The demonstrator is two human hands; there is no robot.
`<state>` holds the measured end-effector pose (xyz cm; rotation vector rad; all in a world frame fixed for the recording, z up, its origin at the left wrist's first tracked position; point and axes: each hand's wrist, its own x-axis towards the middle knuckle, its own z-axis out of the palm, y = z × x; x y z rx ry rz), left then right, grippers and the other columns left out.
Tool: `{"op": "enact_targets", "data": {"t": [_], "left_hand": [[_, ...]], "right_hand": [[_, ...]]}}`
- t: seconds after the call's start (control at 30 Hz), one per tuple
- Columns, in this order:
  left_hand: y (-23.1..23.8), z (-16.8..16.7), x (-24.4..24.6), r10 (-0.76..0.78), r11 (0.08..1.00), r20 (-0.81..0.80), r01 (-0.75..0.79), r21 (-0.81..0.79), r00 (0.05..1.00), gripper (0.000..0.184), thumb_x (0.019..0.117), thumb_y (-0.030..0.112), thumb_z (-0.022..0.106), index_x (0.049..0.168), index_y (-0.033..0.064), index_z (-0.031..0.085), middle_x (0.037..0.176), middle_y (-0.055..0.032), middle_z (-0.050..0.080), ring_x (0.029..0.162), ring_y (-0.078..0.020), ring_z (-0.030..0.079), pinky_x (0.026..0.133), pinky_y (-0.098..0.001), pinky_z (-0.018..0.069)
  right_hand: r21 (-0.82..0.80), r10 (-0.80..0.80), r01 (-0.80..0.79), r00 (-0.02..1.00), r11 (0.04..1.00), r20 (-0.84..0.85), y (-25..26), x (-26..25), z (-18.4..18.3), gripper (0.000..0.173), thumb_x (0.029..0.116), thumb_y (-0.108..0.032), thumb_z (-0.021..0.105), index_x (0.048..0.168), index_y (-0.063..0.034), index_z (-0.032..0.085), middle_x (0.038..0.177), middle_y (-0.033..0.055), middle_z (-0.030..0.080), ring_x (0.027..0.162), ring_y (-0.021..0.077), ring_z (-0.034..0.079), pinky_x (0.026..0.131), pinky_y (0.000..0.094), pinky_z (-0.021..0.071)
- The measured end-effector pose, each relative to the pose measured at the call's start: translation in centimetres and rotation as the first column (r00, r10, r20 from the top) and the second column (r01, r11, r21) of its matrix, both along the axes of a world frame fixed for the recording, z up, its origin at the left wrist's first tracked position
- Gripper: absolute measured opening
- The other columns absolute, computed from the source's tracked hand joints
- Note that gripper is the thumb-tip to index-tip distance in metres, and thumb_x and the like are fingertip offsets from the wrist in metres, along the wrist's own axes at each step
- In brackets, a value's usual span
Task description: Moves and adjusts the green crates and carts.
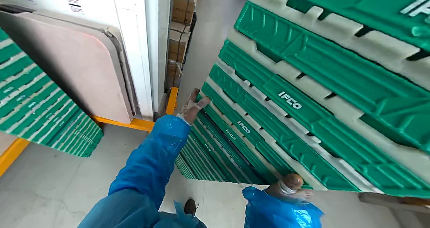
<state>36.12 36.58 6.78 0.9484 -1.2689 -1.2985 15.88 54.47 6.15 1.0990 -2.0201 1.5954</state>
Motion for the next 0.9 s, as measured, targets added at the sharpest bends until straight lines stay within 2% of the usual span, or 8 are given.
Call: {"op": "enact_targets", "data": {"t": [0.1, 0.23, 0.37, 0.57, 0.63, 0.7, 0.8, 0.9], "left_hand": [[0.2, -0.8, -0.9, -0.034, 0.999, -0.102, 0.034, -0.006, 0.994, 0.058, 0.1004, 0.027, 0.057, 0.148, -0.0003, 0.036, 0.133, -0.0143, 0.057, 0.115, -0.006, 0.057, 0.101, -0.0256, 0.0474], [-1.0, -4.2, 0.7, -0.024, 1.0, 0.002, 0.024, 0.002, 1.0, 0.069, 0.1006, 0.047, 0.051, 0.151, 0.0011, 0.039, 0.145, -0.0147, 0.053, 0.129, -0.0121, 0.054, 0.109, -0.0323, 0.0447], [-1.8, -9.1, 1.8, 0.091, 0.948, 0.153, -0.132, 0.288, 0.984, 0.068, 0.1103, 0.051, 0.025, 0.16, 0.0048, 0.029, 0.166, -0.0178, 0.029, 0.155, -0.0263, 0.025, 0.126, -0.0489, 0.02], [-0.3, -9.9, 1.7, 0.142, 0.975, 0.09, -0.155, 0.16, 0.986, 0.06, 0.11, 0.038, 0.037, 0.153, -0.0046, 0.038, 0.157, -0.0253, 0.04, 0.146, -0.0285, 0.04, 0.121, -0.0446, 0.0305], [1.3, -9.6, 1.2, 0.103, 0.991, 0.105, -0.112, 0.076, 0.989, 0.063, 0.1077, 0.043, 0.038, 0.148, -0.0056, 0.042, 0.152, -0.0275, 0.043, 0.141, -0.0307, 0.044, 0.117, -0.0468, 0.0353], [3.9, -9.9, 0.7, 0.126, 0.991, 0.104, -0.13, 0.028, 0.986, 0.082, 0.1004, 0.064, 0.04, 0.144, -0.0043, 0.047, 0.147, -0.0256, 0.048, 0.135, -0.0294, 0.049, 0.113, -0.0471, 0.041], [7.6, -10.2, 0.2, 0.217, 0.976, 0.08, -0.219, 0.008, 0.973, 0.087, 0.0943, 0.073, 0.041, 0.136, -0.0025, 0.055, 0.139, -0.0227, 0.053, 0.129, -0.0273, 0.053, 0.108, -0.0467, 0.0447], [10.5, -11.1, 0.2, 0.291, 0.956, 0.083, -0.293, 0.014, 0.953, 0.092, 0.088, 0.08, 0.044, 0.133, 0.0005, 0.059, 0.133, -0.0198, 0.056, 0.122, -0.025, 0.056, 0.102, -0.0452, 0.0483]], "right_hand": [[-0.046, 0.029, -0.027, 0.998, 0.999, 0.049, 0.7, 0.2, -0.1, 0.125, 0.0838, -0.088, 0.04, 0.112, 0.0334, 0.049, 0.102, 0.0361, 0.065, 0.105, 0.0068, 0.066, 0.093, 0.0164, 0.0488], [-0.043, 0.109, -0.108, 0.994, 0.993, 0.027, 0.6, -0.3, -0.7, 0.12, 0.085, -0.086, 0.041, 0.109, 0.0313, 0.051, 0.098, 0.0328, 0.066, 0.101, 0.0043, 0.067, 0.09, 0.0169, 0.0512], [-0.013, 0.254, -0.255, 0.965, 0.967, -0.068, -1.0, -0.4, -0.7, 0.114, 0.0901, -0.08, 0.043, 0.113, 0.0319, 0.049, 0.101, 0.0343, 0.067, 0.102, 0.0046, 0.068, 0.092, 0.0183, 0.0515], [-0.241, 0.409, -0.376, 0.907, 0.895, 0.103, -1.7, -0.8, -2.2, 0.106, 0.0897, -0.072, 0.057, 0.123, 0.026, 0.036, 0.111, 0.003, 0.066, 0.107, -0.0132, 0.06, 0.095, 0.013, 0.0511], [-0.325, 0.536, -0.458, 0.817, 0.827, 0.214, -0.7, -2.1, -1.6, 0.082, 0.0863, -0.069, 0.066, 0.126, -0.0004, 0.045, 0.109, -0.0159, 0.068, 0.105, -0.0119, 0.063, 0.093, 0.0158, 0.054], [-0.376, 0.707, -0.604, 0.648, 0.703, 0.282, 0.9, -3.8, -0.8, 0.053, 0.0853, -0.062, 0.071, 0.116, -0.0206, 0.059, 0.102, -0.0206, 0.073, 0.1, -0.0079, 0.067, 0.089, 0.0179, 0.0565], [-0.353, 0.899, -0.842, 0.304, 0.408, 0.315, 2.5, -6.0, 0.3, 0.038, 0.0916, -0.059, 0.064, 0.104, -0.0259, 0.075, 0.096, -0.0126, 0.077, 0.093, -0.0023, 0.071, 0.086, 0.0191, 0.0575], [-0.359, 0.883, -0.827, 0.309, 0.433, 0.354, 3.2, -5.3, 2.0, 0.042, 0.0907, -0.06, 0.065, 0.101, -0.0199, 0.073, 0.091, -0.0106, 0.077, 0.09, -0.0014, 0.072, 0.082, 0.0192, 0.0588]]}}
